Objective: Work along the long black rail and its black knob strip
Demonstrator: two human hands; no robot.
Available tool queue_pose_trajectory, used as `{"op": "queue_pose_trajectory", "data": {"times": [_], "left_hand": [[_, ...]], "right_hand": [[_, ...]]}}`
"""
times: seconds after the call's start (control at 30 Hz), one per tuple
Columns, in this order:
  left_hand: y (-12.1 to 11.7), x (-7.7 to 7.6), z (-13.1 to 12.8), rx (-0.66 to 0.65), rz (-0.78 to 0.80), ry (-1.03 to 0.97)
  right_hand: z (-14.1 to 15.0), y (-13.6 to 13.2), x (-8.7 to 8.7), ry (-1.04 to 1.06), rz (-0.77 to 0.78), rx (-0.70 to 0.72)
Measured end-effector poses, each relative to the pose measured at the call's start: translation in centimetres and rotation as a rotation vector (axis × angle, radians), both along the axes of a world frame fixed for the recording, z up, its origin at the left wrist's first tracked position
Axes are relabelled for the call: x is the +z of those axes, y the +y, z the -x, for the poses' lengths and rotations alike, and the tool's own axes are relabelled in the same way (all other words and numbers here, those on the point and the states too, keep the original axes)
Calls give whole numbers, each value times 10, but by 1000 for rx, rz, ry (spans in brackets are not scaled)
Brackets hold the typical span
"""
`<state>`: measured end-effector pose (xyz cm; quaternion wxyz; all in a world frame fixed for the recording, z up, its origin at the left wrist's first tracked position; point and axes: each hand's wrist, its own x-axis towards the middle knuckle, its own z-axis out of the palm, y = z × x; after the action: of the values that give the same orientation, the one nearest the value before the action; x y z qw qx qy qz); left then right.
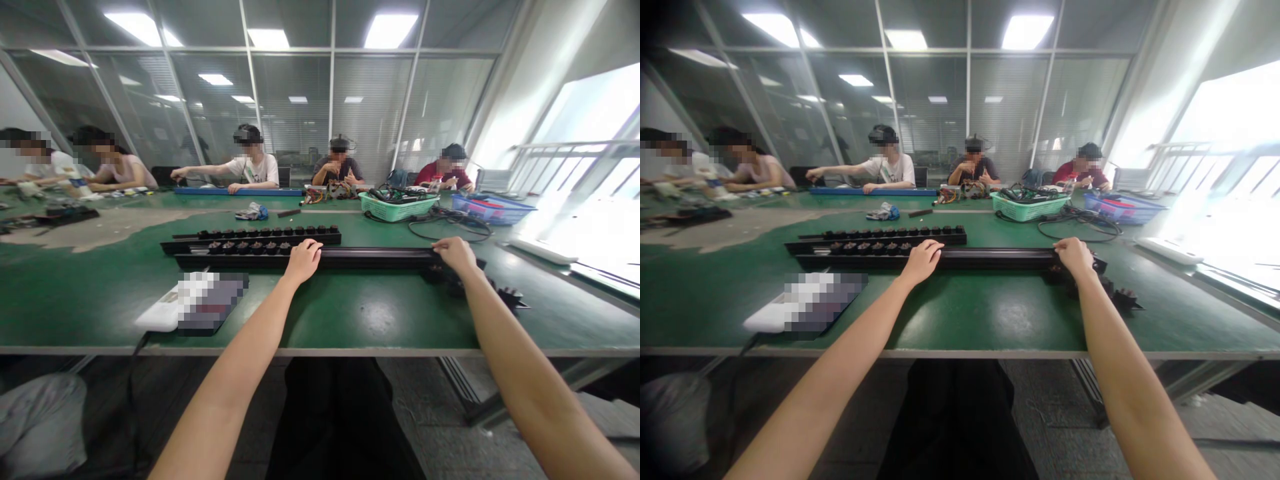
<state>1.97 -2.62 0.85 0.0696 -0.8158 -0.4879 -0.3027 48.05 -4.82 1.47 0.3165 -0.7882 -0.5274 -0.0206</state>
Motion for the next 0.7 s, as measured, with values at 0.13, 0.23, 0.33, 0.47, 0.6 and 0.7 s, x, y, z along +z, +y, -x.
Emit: {"op": "queue_pose_trajectory", "data": {"times": [0.13, 0.23, 0.33, 0.47, 0.6, 0.7], "left_hand": [[0, 0, 0, -10, 0, 3], [1, 0, 1, -14, -5, 3], [3, -1, 3, -24, -15, 2], [4, -1, 4, -40, -13, -3], [4, -1, 5, -33, -6, -11], [4, -1, 5, -38, -14, -13]], "right_hand": [[12, -6, 5, -4, 32, -34], [17, -8, 7, -13, 42, -63], [21, -10, 8, -28, 53, -95], [26, -11, 11, -36, 83, -112], [28, -10, 12, -52, 101, -118], [28, -8, 11, -63, 98, -124]]}}
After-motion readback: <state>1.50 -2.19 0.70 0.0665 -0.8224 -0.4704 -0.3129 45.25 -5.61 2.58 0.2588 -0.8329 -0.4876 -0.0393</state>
